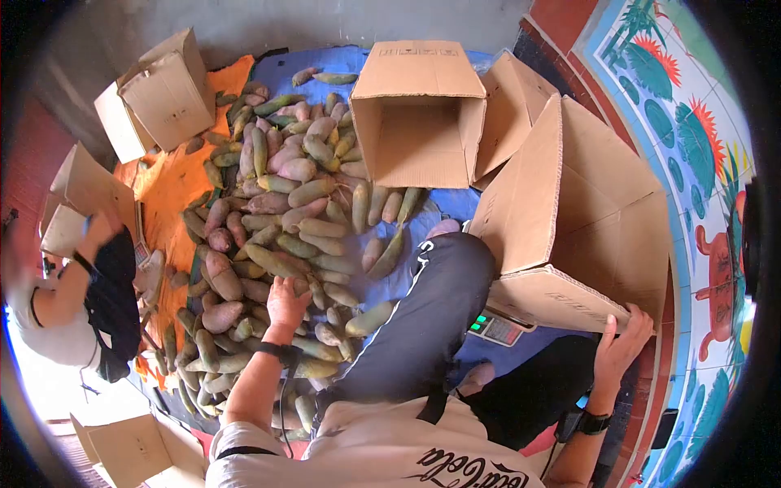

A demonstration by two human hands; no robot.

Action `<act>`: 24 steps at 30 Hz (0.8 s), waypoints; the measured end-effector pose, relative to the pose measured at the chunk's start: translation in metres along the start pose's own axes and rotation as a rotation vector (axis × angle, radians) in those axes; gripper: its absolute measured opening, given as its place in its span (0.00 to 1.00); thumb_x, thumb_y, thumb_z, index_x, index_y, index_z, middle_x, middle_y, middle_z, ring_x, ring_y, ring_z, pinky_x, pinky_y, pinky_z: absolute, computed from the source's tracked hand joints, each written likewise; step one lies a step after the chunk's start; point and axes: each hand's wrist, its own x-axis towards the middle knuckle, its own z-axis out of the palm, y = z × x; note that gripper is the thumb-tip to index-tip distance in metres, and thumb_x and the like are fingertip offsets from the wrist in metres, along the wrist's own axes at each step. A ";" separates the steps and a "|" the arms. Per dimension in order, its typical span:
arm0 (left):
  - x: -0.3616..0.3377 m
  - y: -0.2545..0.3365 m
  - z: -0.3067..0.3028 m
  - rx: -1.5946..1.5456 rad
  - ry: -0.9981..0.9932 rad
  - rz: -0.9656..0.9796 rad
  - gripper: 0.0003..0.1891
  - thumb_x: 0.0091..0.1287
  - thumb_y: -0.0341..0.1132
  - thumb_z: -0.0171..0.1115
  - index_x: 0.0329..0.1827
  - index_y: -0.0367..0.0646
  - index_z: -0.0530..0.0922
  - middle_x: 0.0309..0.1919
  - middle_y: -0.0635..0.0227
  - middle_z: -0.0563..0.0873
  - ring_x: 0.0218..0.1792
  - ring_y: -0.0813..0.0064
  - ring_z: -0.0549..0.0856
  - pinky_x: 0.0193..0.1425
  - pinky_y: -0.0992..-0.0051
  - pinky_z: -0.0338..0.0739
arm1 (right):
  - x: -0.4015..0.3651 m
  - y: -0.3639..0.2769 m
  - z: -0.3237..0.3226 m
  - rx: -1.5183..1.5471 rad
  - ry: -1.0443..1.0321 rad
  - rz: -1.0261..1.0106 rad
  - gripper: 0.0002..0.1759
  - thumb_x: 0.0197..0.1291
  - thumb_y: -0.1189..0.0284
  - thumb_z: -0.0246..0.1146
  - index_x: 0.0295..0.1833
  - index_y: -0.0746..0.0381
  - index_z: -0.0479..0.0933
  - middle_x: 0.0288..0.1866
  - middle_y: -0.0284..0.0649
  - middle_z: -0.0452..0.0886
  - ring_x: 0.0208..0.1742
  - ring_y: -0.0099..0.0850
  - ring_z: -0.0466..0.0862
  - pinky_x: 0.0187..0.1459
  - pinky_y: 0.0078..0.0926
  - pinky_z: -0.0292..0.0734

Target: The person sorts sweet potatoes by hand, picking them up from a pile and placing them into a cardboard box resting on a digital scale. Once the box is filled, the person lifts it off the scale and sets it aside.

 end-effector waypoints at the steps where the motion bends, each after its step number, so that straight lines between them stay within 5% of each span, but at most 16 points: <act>1: 0.002 0.013 -0.010 0.002 0.009 0.007 0.24 0.49 0.41 0.69 0.47 0.40 0.75 0.44 0.55 0.75 0.48 0.54 0.75 0.49 0.64 0.73 | 0.000 -0.001 0.000 0.002 0.009 0.007 0.18 0.61 0.64 0.55 0.50 0.67 0.67 0.44 0.51 0.68 0.48 0.49 0.67 0.54 0.45 0.60; 5: 0.013 0.074 -0.060 -0.350 0.212 0.101 0.22 0.52 0.37 0.68 0.48 0.37 0.74 0.40 0.53 0.75 0.42 0.52 0.76 0.45 0.63 0.73 | 0.002 -0.004 -0.002 0.038 0.004 0.024 0.18 0.58 0.67 0.57 0.49 0.67 0.68 0.44 0.50 0.69 0.49 0.49 0.67 0.55 0.46 0.59; 11: 0.013 0.178 -0.140 -0.829 0.396 0.435 0.22 0.63 0.34 0.62 0.58 0.38 0.68 0.50 0.67 0.70 0.49 0.76 0.73 0.54 0.75 0.70 | 0.002 -0.002 -0.001 0.071 -0.015 0.049 0.19 0.53 0.69 0.60 0.49 0.67 0.68 0.44 0.50 0.69 0.50 0.49 0.66 0.56 0.48 0.58; 13: 0.006 0.213 -0.162 -0.886 0.484 0.583 0.24 0.62 0.34 0.63 0.58 0.36 0.66 0.51 0.65 0.70 0.51 0.75 0.73 0.55 0.76 0.69 | 0.002 -0.002 -0.001 0.083 -0.012 0.055 0.20 0.53 0.69 0.60 0.49 0.67 0.68 0.44 0.51 0.69 0.50 0.50 0.66 0.57 0.48 0.58; 15: -0.002 0.250 -0.175 -1.090 0.552 0.670 0.25 0.52 0.32 0.66 0.54 0.38 0.71 0.46 0.58 0.75 0.48 0.63 0.75 0.55 0.67 0.68 | 0.002 -0.003 -0.002 0.086 -0.007 0.049 0.20 0.53 0.68 0.60 0.49 0.67 0.69 0.44 0.51 0.69 0.51 0.50 0.66 0.57 0.48 0.58; 17: -0.001 0.270 -0.183 -0.941 0.568 0.902 0.29 0.55 0.37 0.68 0.56 0.33 0.67 0.52 0.60 0.71 0.51 0.69 0.74 0.56 0.70 0.69 | 0.001 -0.002 -0.001 0.082 -0.001 0.049 0.20 0.53 0.68 0.60 0.49 0.67 0.69 0.44 0.51 0.69 0.51 0.50 0.66 0.58 0.48 0.57; 24: -0.013 0.348 -0.158 -0.926 0.097 1.096 0.24 0.54 0.34 0.67 0.52 0.36 0.69 0.44 0.51 0.76 0.47 0.51 0.77 0.52 0.62 0.72 | 0.000 -0.003 -0.002 0.092 -0.002 0.040 0.20 0.53 0.66 0.60 0.49 0.67 0.69 0.43 0.51 0.69 0.50 0.50 0.66 0.58 0.49 0.57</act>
